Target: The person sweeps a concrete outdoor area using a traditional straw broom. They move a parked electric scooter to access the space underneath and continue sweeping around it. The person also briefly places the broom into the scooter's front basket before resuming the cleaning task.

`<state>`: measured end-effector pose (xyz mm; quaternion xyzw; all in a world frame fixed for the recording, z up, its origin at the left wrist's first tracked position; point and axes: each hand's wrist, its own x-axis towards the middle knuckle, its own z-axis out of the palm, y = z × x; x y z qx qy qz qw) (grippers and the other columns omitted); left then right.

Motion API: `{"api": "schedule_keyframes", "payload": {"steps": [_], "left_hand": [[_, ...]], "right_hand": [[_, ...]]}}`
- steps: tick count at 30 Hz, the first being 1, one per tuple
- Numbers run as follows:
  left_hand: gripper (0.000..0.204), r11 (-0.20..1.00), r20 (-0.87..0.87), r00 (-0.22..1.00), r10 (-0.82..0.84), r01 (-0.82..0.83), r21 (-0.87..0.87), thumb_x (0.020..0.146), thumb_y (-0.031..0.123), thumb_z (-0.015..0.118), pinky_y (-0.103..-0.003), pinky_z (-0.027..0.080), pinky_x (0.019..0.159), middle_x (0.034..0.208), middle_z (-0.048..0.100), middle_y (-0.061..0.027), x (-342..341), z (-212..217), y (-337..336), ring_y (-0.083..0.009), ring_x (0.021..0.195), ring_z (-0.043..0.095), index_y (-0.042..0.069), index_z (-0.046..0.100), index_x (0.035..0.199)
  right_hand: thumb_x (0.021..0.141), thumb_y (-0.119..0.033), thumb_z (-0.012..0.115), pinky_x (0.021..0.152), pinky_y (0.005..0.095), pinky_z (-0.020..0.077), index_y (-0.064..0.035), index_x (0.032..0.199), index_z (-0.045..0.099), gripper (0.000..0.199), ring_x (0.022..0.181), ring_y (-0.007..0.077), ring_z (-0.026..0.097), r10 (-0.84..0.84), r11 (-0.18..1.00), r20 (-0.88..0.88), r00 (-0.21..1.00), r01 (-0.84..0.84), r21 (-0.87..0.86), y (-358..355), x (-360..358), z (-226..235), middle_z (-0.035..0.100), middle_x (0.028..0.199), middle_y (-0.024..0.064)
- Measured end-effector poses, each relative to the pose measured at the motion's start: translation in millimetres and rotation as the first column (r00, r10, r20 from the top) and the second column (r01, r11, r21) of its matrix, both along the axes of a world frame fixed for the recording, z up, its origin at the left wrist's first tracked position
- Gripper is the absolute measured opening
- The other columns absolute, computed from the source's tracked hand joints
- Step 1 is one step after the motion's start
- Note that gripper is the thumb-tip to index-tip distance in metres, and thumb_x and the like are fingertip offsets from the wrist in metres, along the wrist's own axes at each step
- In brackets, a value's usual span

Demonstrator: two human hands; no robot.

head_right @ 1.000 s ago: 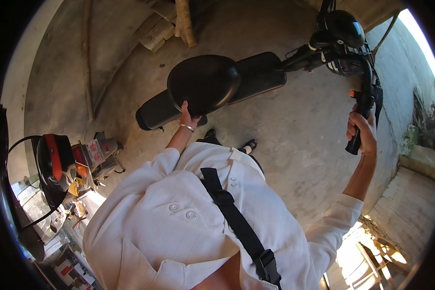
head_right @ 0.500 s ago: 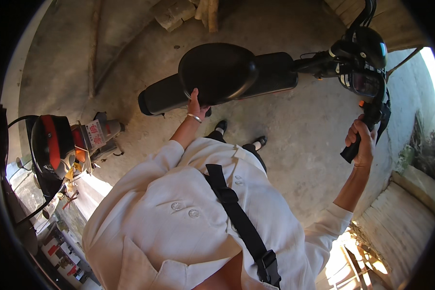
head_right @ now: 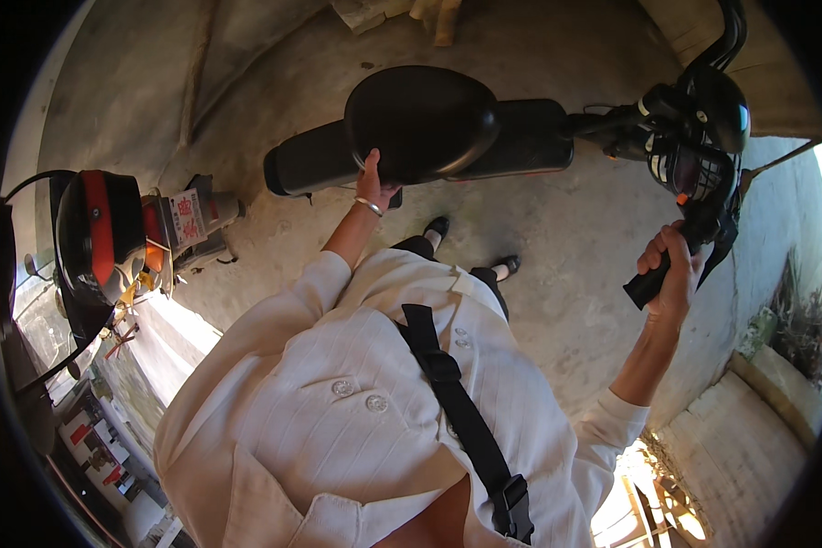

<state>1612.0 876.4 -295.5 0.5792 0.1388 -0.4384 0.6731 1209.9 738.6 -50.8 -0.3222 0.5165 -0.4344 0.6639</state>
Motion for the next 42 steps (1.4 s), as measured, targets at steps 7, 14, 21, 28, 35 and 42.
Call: {"api": "schedule_keyframes", "payload": {"steps": [7, 14, 21, 28, 35, 42], "left_hand": [[0.074, 1.0, -0.007, 1.0, 0.002, -0.002, -0.031, 0.057, 0.044, 0.072, -0.053, 0.034, 0.08, 0.116, 0.044, -0.0058, 8.3, -13.9, 8.0, -0.0309, 0.1, 0.045, 0.019, 0.036, 0.117], [0.07, 0.999, -0.007, 1.0, -0.03, 0.029, -0.027, 0.058, 0.047, 0.07, -0.05, 0.037, 0.078, 0.108, 0.05, -0.0046, 24.1, -18.8, 27.8, -0.0282, 0.094, 0.05, 0.019, 0.038, 0.114], [0.068, 0.999, -0.024, 0.999, 0.041, -0.041, -0.023, 0.059, 0.043, 0.071, -0.052, 0.036, 0.084, 0.112, 0.048, -0.0052, 36.4, -19.5, 35.6, -0.0282, 0.098, 0.049, 0.018, 0.04, 0.114], [0.068, 0.998, 0.02, 0.999, 0.042, -0.041, -0.054, 0.06, 0.043, 0.071, -0.049, 0.037, 0.084, 0.109, 0.05, -0.0079, 22.5, -9.4, 30.2, -0.0292, 0.096, 0.048, 0.017, 0.04, 0.115], [0.065, 0.996, 0.004, 0.996, 0.084, -0.084, 0.014, 0.059, 0.041, 0.072, -0.05, 0.039, 0.079, 0.107, 0.052, -0.0066, 17.7, -23.9, 21.9, -0.0291, 0.093, 0.051, 0.019, 0.041, 0.113], [0.07, 0.999, -0.002, 1.0, 0.012, -0.012, -0.043, 0.061, 0.047, 0.069, -0.047, 0.032, 0.091, 0.117, 0.044, -0.0068, 14.4, -21.8, 23.7, -0.0263, 0.105, 0.042, 0.015, 0.041, 0.116]], "right_hand": [[0.078, -0.006, 0.051, 0.039, 0.0249, 0.0356, -0.0071, 0.087, 0.044, 0.012, 0.046, 0.0087, 0.04, 0.037, 0.999, -0.003, 0.999, -0.037, 0.024, 1.5, -3.2, 7.0, 0.04, 0.062, 0.0004], [0.076, -0.007, 0.052, 0.037, 0.0241, 0.0357, -0.0077, 0.085, 0.044, 0.012, 0.043, 0.0075, 0.039, 0.109, 0.993, -0.099, 0.989, -0.105, 0.053, 1.3, -6.3, 20.2, 0.039, 0.058, -0.0007], [0.075, -0.009, 0.054, 0.035, 0.0241, 0.0359, -0.0078, 0.086, 0.044, 0.014, 0.041, 0.0071, 0.039, 0.183, 0.982, -0.145, 0.972, -0.174, 0.076, -7.8, -17.9, 20.4, 0.039, 0.057, -0.0016], [0.074, -0.008, 0.054, 0.035, 0.0233, 0.0354, -0.0067, 0.086, 0.044, 0.015, 0.041, 0.0071, 0.04, 0.186, 0.981, -0.128, 0.974, -0.176, 0.082, -14.1, -19.5, 9.1, 0.039, 0.056, -0.0015], [0.074, -0.009, 0.054, 0.034, 0.0232, 0.0343, -0.0071, 0.086, 0.044, 0.015, 0.041, 0.0066, 0.039, 0.166, 0.986, -0.151, 0.975, -0.163, 0.028, -12.6, -29.9, 3.7, 0.039, 0.057, -0.0013], [0.073, -0.008, 0.054, 0.035, 0.0233, 0.0358, -0.006, 0.085, 0.044, 0.016, 0.04, 0.0071, 0.039, 0.159, 0.986, -0.124, 0.979, -0.152, 0.066, -21.2, -29.9, -0.1, 0.04, 0.056, -0.0009]]}}
